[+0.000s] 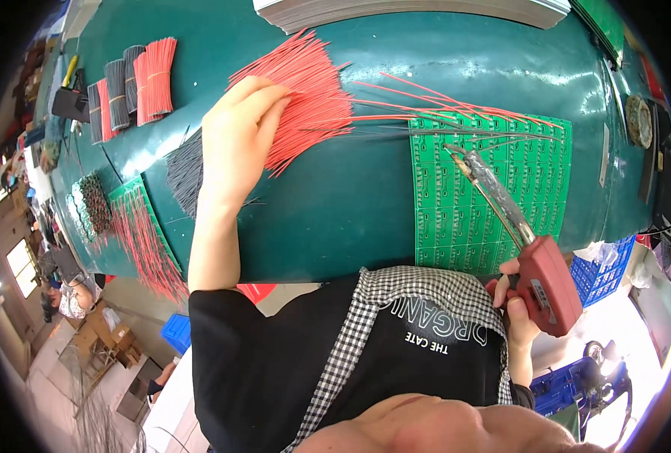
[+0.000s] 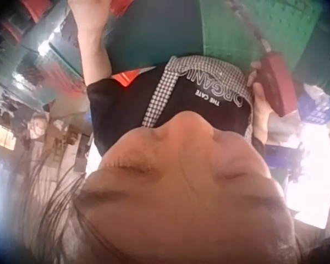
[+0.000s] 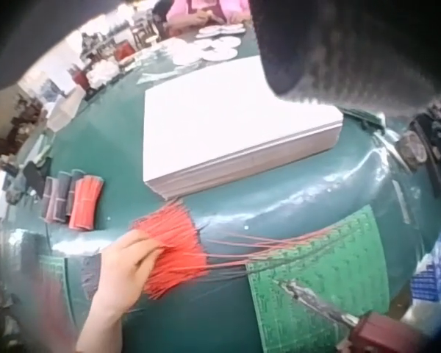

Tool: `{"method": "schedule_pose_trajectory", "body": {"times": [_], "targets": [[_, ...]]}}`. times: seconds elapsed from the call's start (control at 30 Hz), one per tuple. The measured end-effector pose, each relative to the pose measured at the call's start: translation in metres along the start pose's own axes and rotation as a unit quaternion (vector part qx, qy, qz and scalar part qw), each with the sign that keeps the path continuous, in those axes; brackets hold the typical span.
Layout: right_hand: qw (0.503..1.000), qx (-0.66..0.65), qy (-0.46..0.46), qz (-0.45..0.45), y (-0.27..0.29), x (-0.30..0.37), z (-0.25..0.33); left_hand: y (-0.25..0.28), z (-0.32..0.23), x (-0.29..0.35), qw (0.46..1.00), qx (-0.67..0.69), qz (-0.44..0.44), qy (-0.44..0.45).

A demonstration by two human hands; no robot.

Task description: Soldering individual red wires onto a green printed circuit board using a manual soldering tool.

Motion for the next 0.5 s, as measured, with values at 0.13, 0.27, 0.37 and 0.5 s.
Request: {"method": "schedule_pose_trajectory", "body": {"times": [0.13,0.27,0.37,0.5], "targets": [[1.000,-0.007,0.006,-0.011,0.001,0.004,0.000,0.003,0.000,-0.003,0.996,0.067,0.009,0.052],[1.000,-0.014,0.007,-0.005,-0.004,0.000,0.007,0.021,-0.069,0.004,0.970,-0.055,-0.072,-0.224],[1.000,-0.018,-0.002,-0.018,-0.005,-0.005,0.005,-0.007,-0.093,0.006,0.952,-0.126,-0.060,-0.272],[0.999,0.041,-0.035,-0.003,0.000,-0.006,-0.003,-0.031,-0.096,0.002,0.956,-0.111,0.022,-0.272]]}}
Point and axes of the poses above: each hand's wrist, its own x-axis away from the middle knuckle, its own y-axis out of the back of the hand, z = x × y, the point moved 5 cm from there along -x, towards the middle knuckle, and after that the axes turned 13 degrees about z, right-handed, at the moved point
